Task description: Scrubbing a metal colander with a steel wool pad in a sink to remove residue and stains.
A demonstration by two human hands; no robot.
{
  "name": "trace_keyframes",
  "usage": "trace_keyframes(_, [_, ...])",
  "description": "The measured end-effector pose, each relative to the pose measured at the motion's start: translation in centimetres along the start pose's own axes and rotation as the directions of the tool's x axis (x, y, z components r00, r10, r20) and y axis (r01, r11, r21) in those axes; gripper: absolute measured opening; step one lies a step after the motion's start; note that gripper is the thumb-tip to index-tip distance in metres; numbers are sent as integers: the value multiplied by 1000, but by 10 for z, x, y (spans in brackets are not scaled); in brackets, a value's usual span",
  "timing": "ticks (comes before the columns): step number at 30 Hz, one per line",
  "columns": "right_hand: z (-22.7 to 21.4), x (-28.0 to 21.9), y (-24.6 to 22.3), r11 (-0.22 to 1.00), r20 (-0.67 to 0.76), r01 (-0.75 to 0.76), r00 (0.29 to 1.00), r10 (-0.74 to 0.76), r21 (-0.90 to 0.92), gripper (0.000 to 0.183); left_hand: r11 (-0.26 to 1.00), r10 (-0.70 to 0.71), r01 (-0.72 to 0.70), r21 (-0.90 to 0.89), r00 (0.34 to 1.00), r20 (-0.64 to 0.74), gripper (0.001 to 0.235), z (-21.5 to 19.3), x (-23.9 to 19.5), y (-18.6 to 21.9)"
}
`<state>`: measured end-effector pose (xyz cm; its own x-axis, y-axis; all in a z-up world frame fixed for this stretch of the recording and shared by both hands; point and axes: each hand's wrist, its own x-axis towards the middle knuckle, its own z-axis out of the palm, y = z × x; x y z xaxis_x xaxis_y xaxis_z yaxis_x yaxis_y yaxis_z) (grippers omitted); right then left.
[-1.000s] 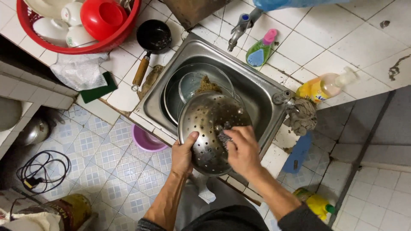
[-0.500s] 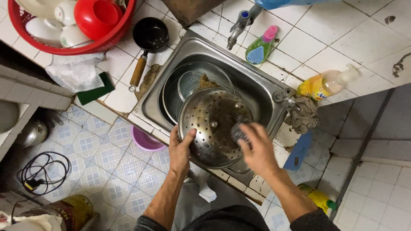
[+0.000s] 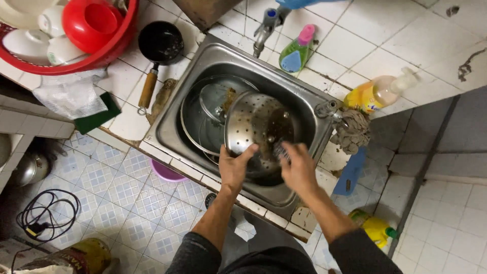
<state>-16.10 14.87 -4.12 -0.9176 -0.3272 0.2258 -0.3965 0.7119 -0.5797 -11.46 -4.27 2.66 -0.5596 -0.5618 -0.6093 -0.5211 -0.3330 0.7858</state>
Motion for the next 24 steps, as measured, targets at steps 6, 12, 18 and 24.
trace_keyframes(6, [15,-2,6,984,-9,-177,984,177,19,34,994,-84,82,75,996,33,71,8,4,-2])
trace_keyframes(12, [48,39,59,989,-119,-118,987,108,-83,32,989,-130,123,81,987,92,81,14,9,11])
trace_keyframes(18, [62,39,67,995,-78,-98,992,97,-6,30,984,-163,157,80,984,66,85,11,6,11])
trace_keyframes(24, [48,65,46,995,16,-62,998,61,74,30,981,-170,161,110,982,85,93,9,16,12])
